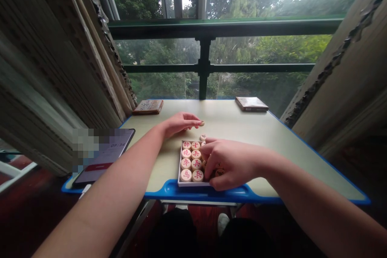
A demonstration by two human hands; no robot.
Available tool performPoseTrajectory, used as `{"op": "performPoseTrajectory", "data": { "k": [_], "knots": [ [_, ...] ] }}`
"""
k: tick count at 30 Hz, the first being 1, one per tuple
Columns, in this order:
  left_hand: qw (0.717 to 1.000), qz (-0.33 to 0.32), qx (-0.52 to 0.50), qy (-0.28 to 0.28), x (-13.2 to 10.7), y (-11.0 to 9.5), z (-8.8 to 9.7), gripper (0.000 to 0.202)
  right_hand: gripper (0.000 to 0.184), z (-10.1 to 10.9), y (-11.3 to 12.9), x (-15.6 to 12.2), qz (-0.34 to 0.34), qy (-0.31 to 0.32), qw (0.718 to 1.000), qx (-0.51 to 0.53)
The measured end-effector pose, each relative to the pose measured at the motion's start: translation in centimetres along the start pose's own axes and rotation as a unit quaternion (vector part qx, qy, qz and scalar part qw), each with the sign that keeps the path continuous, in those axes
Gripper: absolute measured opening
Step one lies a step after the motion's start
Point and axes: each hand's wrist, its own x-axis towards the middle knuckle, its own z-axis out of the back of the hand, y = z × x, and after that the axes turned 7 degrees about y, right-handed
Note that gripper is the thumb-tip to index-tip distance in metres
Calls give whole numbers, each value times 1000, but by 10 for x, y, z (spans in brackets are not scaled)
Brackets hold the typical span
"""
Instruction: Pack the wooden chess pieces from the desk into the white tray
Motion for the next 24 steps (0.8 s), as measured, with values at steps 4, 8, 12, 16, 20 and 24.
{"op": "performPoseTrajectory", "data": {
  "k": [4,8,12,16,20,24],
  "knots": [
    [1000,-1,6,2,-1,0,0,37,9,-1,-1,0,10,-7,1000,-1],
    [1000,3,15,-8,-1,1,0,36,11,0,-1,-2,9,-20,999,26],
    [994,-27,100,-40,5,7,-3,36,12,4,-7,-2,-35,-75,995,60],
    [970,-74,225,-59,14,15,-7,40,17,9,-22,-4,-157,-198,966,54],
    [962,-101,252,-28,18,20,-8,36,15,14,-33,-12,-168,-133,972,96],
    [962,-55,258,-71,15,21,-7,35,18,14,-29,-14,-91,-42,983,153]
  ]
}}
